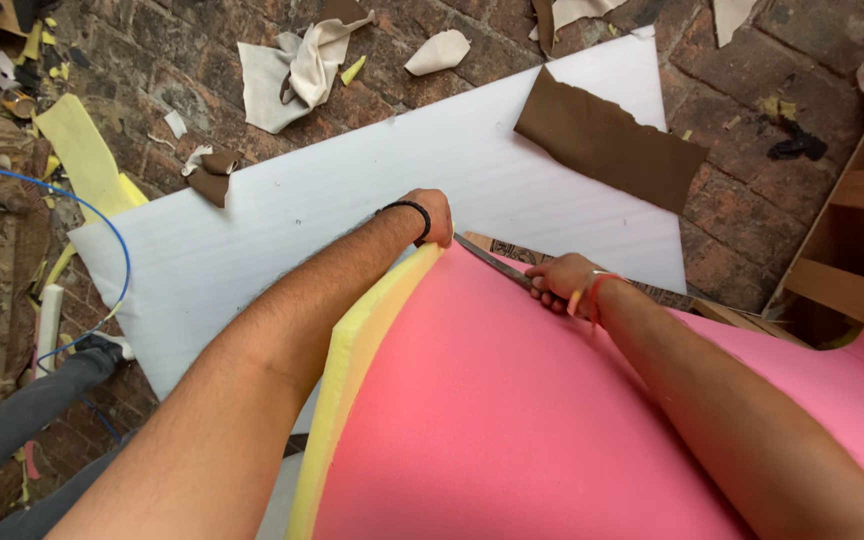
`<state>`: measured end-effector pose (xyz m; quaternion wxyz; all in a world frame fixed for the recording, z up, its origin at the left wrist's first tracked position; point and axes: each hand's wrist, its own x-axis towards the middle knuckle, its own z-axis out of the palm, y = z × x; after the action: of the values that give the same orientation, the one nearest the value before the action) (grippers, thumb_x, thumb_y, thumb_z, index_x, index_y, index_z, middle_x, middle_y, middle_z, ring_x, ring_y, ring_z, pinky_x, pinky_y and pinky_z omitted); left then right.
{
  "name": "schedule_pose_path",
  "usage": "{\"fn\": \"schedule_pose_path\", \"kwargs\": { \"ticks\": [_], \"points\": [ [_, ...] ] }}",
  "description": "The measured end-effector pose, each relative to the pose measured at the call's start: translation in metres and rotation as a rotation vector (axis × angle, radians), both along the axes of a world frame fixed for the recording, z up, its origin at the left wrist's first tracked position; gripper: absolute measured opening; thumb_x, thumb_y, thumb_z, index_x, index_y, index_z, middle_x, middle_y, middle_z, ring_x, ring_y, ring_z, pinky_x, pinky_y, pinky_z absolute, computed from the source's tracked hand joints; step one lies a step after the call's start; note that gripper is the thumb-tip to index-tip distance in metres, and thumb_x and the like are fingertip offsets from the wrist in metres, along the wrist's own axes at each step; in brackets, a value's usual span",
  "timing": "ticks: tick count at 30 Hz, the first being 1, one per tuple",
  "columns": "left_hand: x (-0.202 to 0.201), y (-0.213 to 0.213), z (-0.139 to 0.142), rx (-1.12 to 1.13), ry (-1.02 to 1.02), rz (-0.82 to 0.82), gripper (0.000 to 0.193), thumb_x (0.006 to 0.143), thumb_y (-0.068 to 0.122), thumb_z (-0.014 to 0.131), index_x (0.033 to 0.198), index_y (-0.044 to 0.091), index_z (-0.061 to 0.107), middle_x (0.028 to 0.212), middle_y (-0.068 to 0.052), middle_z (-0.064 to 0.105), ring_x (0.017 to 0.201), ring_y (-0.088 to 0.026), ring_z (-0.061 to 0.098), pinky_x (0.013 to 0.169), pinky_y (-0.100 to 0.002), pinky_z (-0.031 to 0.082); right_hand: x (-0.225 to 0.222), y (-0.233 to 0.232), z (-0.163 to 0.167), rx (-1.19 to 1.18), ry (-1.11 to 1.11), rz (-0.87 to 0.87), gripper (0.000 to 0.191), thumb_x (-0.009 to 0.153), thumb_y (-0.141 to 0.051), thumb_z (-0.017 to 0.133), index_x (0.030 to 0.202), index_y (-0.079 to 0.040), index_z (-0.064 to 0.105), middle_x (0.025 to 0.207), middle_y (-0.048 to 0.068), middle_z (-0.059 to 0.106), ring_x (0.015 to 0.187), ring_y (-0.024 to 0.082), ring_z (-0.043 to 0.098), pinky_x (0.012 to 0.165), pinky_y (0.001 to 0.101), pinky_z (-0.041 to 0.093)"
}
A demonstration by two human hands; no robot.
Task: The person uses a long metal blade to cut a yellow foam sheet and then trims a pink foam-covered chair frame. The person repeatedly positions the foam, cuts along edges, and removes excess pieces.
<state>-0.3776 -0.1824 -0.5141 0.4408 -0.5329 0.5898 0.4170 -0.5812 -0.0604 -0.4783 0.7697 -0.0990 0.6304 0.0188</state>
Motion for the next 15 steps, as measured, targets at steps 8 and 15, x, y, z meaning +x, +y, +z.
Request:
{"fn": "schedule_pose_path", "kwargs": {
  "ticks": [8, 15],
  "points": [
    [0.005, 0.001, -0.004, 0.007, 0.035, 0.029, 0.018, 0.081, 0.017, 0.082, 0.098, 0.014, 0.081, 0.105, -0.004, 0.079, 0.087, -0.018, 0.075, 0.087, -0.036, 0.061, -0.016, 0.015, 0.008, 0.002, 0.003, 0.018, 0.041, 0.099, -0.001, 0.053, 0.137, -0.003, 0.068, 0.077, 0.006, 0.064, 0.056, 0.012, 0.047, 0.047, 0.0277, 0.039],
    [0.007, 0.003, -0.006, -0.013, 0.004, 0.048, 0.016, 0.083, 0.014, 0.078, 0.098, 0.016, 0.079, 0.105, -0.001, 0.077, 0.095, -0.017, 0.072, 0.089, -0.035, 0.059, -0.002, 0.005, -0.004, -0.026, -0.013, 0.057, 0.042, 0.098, 0.001, 0.054, 0.139, -0.005, 0.064, 0.079, 0.004, 0.064, 0.058, 0.010, 0.048, 0.048, 0.0261, 0.041]
  ]
}}
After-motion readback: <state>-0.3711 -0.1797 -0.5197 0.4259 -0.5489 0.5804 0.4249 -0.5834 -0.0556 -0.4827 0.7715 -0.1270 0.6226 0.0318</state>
